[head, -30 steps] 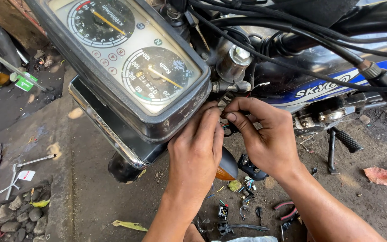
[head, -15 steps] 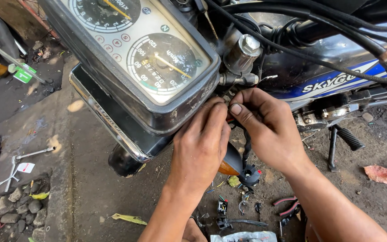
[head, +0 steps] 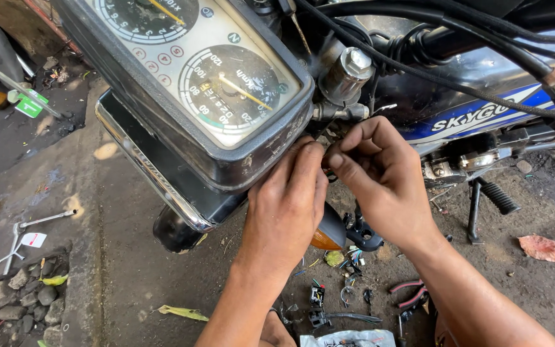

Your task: Repairing the electrical wiring of a motorcycle by stripping and connecting wires.

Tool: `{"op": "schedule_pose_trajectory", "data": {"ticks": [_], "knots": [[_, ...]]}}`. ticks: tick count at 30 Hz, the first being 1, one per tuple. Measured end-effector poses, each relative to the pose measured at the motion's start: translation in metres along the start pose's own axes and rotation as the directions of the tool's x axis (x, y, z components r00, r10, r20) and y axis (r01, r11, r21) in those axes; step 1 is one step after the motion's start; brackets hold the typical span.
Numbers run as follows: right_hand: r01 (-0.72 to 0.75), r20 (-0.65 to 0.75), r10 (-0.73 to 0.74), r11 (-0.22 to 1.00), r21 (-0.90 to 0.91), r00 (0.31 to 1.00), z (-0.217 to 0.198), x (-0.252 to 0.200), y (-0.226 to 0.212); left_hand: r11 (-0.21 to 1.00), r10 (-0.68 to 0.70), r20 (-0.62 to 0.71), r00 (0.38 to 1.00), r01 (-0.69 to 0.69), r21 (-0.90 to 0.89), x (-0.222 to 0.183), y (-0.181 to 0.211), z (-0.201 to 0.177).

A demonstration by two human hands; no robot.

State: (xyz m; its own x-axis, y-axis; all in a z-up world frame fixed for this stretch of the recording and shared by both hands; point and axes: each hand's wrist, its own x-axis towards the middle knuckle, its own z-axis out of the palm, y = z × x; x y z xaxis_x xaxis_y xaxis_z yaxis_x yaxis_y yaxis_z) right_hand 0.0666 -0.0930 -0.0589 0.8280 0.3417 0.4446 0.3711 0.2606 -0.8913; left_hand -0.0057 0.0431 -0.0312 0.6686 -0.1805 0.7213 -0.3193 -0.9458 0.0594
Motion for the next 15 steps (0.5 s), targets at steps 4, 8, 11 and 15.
{"op": "schedule_pose_trajectory", "data": {"ticks": [4,8,11,15], "knots": [[0.144,0.001,-0.148,0.96,-0.24,0.989,0.001,-0.005,-0.008,1.0,0.004,-0.013,1.0,-0.004,-0.016,0.003,0.002,-0.002],[0.148,-0.007,-0.155,0.954,-0.261,0.988,-0.001,-0.006,-0.011,1.0,0.005,-0.022,1.0,-0.006,-0.031,0.002,0.003,-0.002],[0.184,0.015,-0.187,0.945,-0.269,0.982,-0.001,-0.006,-0.016,1.0,0.003,-0.019,1.0,-0.003,-0.022,0.001,0.002,-0.001],[0.223,0.017,-0.24,0.874,-0.432,0.971,-0.004,-0.005,-0.013,0.999,0.015,-0.02,1.0,-0.016,-0.043,0.001,0.002,-0.001]]}}
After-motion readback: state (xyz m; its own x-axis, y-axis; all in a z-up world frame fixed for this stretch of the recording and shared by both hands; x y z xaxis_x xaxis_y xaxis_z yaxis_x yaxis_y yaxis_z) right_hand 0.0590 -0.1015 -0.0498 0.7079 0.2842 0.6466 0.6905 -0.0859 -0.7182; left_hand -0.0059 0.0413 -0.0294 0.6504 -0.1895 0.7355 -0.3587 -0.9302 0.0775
